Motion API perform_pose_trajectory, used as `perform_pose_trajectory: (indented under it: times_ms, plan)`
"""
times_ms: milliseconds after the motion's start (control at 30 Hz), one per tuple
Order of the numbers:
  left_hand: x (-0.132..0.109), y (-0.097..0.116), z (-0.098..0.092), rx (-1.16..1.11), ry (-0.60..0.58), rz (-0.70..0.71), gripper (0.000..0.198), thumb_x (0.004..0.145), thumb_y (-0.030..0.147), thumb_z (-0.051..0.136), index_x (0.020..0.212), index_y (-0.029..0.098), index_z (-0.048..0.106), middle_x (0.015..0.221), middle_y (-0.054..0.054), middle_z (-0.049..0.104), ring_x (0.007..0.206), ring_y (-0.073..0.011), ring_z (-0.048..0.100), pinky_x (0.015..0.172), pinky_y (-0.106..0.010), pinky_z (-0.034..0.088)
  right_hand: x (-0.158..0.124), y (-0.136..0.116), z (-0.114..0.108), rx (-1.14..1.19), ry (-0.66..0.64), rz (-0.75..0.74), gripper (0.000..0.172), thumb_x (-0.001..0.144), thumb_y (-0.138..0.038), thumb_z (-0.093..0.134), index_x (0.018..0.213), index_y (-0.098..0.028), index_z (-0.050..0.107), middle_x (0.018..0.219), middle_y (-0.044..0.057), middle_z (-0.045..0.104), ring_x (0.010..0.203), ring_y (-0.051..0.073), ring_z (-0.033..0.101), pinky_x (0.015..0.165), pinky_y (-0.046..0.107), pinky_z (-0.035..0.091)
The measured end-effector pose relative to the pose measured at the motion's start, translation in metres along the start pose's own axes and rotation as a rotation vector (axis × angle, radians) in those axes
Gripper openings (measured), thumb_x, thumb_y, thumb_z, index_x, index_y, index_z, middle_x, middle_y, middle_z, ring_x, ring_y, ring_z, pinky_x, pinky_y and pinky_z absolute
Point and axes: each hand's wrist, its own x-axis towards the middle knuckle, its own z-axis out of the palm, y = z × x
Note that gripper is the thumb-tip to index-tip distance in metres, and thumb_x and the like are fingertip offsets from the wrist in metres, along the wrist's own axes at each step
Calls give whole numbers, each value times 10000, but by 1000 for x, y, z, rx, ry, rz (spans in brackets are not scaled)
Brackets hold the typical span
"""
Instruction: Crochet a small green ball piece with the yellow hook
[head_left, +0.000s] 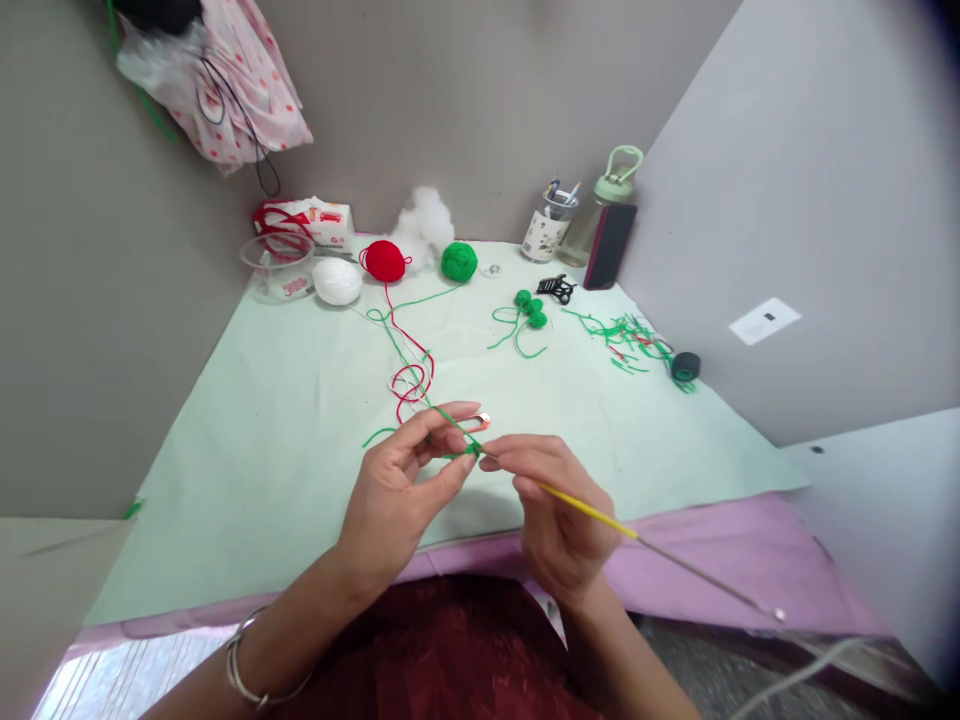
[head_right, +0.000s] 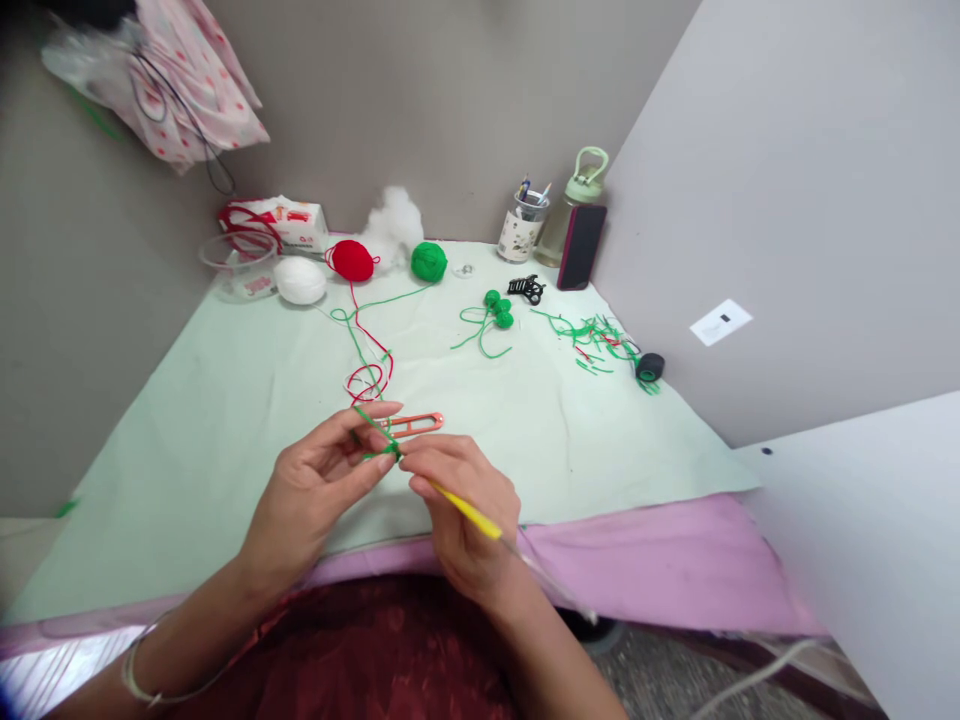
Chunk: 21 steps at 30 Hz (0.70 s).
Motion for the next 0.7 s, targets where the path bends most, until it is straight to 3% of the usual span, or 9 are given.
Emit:
perform_pose_trajectory:
  times_ms: [100, 167, 267, 333, 433, 567, 700]
  plan:
    - [1, 3, 4, -196, -2, -120, 463, 827, 212, 891, 1273, 278, 787, 864, 29, 669, 876, -118, 653, 880, -227, 554, -5, 1, 2, -233, -46, -107, 258, 1028, -157, 634, 1210, -298, 751, 1055, 56, 799, 940, 192, 794, 759, 322, 676]
    - [2, 5, 4, -368, -56, -261, 519, 801, 267, 916, 1300, 231, 778, 806, 27, 639, 726, -91, 601, 729, -204, 556, -7, 2, 4, -310, -61, -167, 314, 1002, -140, 673, 1247, -318, 754, 1103, 59, 788, 995, 203, 790, 784, 325, 676]
    - [7, 8, 0, -507, -109, -400, 427, 785, 254, 921, 1189, 154, 826, 668, 66, 529, 498, -11, 358, 482, -132, 409, -5, 1, 7, -112, 44, -56, 303, 1021, -114, 621, 1220, -291, 765, 1032, 47, 782, 951, 183, 767, 783, 316, 656]
    - [8, 10, -2, -488, -86, -372, 325, 792, 202, 906, 1110, 157, 850, 664, 71, 526, 458, 16, 278, 429, -111, 338, 0, 0, 7, 128, 121, 144, 275, 1045, -121, 576, 1150, -276, 778, 922, 18, 763, 816, 152, 732, 759, 313, 633]
    - [7, 13, -1, -404, -90, -281, 274, 804, 196, 898, 1074, 217, 862, 786, 37, 628, 443, 31, 333, 417, -110, 353, 6, -2, 5, 410, 178, 316, 223, 1062, -191, 580, 1063, -270, 788, 867, -1, 733, 693, 130, 676, 711, 318, 603]
    - [2, 13, 4, -342, -169, -245, 314, 808, 227, 905, 1114, 280, 859, 857, 27, 661, 448, 21, 391, 418, -121, 409, 11, -3, 7, 414, 110, 285, 181, 1041, -224, 640, 1046, -268, 815, 933, 31, 786, 861, 170, 726, 753, 320, 602]
    - [3, 11, 6, -296, -124, -215, 279, 820, 243, 900, 1096, 265, 867, 908, 14, 683, 471, 10, 438, 465, -142, 484, 9, -2, 10, 350, 115, 290, 234, 1050, -181, 607, 1095, -289, 810, 968, 18, 801, 759, 138, 714, 711, 300, 610]
